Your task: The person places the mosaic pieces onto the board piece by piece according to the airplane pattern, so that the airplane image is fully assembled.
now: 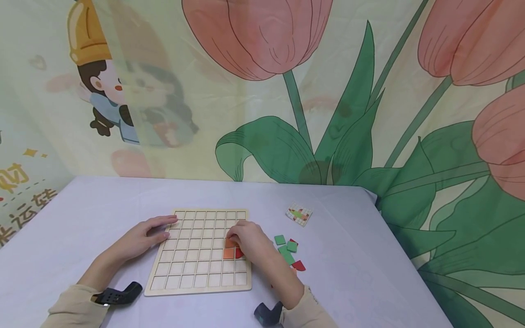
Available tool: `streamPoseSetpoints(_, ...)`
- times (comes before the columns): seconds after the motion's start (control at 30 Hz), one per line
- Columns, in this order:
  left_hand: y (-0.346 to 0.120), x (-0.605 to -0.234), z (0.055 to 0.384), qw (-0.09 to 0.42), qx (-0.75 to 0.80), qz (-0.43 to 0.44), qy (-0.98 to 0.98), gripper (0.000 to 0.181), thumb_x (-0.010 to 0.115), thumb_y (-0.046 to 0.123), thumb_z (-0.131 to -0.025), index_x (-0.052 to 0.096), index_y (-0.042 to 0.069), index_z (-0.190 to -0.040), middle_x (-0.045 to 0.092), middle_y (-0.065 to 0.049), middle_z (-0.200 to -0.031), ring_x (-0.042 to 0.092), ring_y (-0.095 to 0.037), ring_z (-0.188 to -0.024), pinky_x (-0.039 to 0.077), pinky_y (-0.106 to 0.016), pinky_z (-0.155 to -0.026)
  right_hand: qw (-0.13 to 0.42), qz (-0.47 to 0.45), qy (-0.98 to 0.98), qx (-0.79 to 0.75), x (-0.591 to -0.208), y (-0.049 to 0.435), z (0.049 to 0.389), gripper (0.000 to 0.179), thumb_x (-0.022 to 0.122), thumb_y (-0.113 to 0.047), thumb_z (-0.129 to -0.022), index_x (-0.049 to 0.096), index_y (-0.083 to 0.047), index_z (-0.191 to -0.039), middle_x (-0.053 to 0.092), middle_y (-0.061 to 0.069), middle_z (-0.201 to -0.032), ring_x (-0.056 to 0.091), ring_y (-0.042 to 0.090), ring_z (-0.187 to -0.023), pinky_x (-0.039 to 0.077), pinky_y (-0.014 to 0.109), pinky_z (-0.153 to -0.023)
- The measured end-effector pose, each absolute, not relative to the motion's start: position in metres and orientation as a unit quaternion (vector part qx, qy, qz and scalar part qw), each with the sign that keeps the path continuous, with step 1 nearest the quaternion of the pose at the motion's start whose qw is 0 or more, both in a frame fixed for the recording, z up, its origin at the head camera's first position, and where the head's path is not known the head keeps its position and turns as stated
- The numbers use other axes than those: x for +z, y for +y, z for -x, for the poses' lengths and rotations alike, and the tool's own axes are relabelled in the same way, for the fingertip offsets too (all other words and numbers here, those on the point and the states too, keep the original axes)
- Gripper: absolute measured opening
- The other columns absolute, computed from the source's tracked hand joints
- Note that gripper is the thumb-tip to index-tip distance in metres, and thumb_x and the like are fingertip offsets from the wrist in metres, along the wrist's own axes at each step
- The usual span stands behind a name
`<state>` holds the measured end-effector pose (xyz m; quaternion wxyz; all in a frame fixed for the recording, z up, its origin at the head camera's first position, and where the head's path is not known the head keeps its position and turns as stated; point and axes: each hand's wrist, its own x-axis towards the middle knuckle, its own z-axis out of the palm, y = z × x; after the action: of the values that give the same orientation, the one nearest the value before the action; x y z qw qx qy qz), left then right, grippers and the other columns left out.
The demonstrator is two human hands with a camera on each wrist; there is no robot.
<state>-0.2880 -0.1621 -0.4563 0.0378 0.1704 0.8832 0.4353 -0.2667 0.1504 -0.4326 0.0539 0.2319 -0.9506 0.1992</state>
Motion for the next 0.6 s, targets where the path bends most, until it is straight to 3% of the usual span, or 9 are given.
streamPoseSetpoints(0.6,-0.1614,-0.4552,0.2877,0.037,0.429,-0.167,0.887,0.043,0.061,0.018,-0.09,0.056,0.013,-0.132,0.045,-0.015,-0.145,0.031,-0.042,-0.138,0.022,-0.062,-0.111,0.055,-0.277,-0.944,0.172,-0.4341,0.1527,0.2677,0.018,0.073,-0.018,-0.082,0.073,-0.015,-0.101,0.064,-0.005,-0.094,0.057,0.006,-0.082,0.054,0.016,-0.076)
